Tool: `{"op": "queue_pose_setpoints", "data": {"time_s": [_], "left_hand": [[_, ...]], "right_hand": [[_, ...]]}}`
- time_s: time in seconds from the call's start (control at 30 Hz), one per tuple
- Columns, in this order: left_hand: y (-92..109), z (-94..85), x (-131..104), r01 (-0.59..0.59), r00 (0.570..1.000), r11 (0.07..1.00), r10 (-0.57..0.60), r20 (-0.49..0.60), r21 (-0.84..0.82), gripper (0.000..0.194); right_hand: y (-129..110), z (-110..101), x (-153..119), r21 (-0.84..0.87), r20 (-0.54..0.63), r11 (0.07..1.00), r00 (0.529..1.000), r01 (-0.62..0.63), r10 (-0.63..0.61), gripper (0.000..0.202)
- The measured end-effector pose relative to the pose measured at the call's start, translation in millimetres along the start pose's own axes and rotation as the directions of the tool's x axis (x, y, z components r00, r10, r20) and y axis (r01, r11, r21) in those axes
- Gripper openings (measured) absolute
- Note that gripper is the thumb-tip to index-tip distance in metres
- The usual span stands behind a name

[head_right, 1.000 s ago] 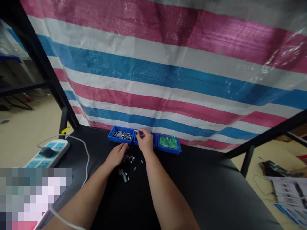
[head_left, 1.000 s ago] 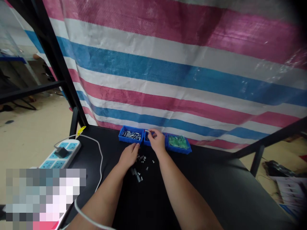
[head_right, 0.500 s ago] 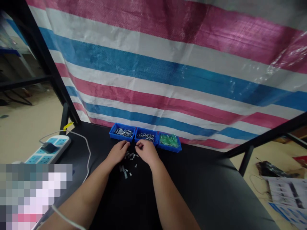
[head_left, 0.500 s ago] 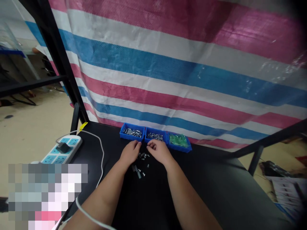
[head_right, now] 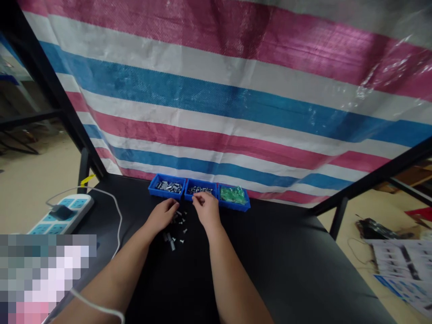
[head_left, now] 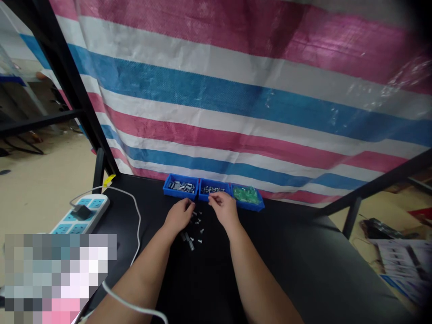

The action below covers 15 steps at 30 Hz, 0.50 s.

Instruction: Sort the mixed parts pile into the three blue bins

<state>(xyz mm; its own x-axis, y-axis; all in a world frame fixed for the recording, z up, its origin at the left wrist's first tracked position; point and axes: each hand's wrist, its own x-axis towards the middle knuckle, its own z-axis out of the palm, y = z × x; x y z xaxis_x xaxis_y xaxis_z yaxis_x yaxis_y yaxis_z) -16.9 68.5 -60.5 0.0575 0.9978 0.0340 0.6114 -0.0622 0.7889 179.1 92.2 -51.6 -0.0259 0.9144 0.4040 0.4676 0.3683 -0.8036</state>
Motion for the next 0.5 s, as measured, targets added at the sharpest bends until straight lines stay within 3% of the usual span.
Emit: {"op": "queue_pose_setpoints", "data": {"time_s": [0.1,0.27,0.5], "left_hand": [[-3,0.7,1,-0.003,1.0,1.0,0.003,0.001,0.003,0.023],[-8,0.9,3,-0.033,0.999,0.999,0.033,0.017,-0.001,0.023],[-7,0.3,2,-0.071,0.997,0.996,0.069,0.026,0.048,0.028]], "right_hand": [[0,0,6,0.002,-0.101,0.999,0.994,-0.037,0.037,0.034],[-1,4,-12,-0.158,0.165,0.987,0.986,0.029,-0.003,0.014],[-9,18,-23,-0.26,0.357,0.962,0.934,0.079,0.02,0.019]]}}
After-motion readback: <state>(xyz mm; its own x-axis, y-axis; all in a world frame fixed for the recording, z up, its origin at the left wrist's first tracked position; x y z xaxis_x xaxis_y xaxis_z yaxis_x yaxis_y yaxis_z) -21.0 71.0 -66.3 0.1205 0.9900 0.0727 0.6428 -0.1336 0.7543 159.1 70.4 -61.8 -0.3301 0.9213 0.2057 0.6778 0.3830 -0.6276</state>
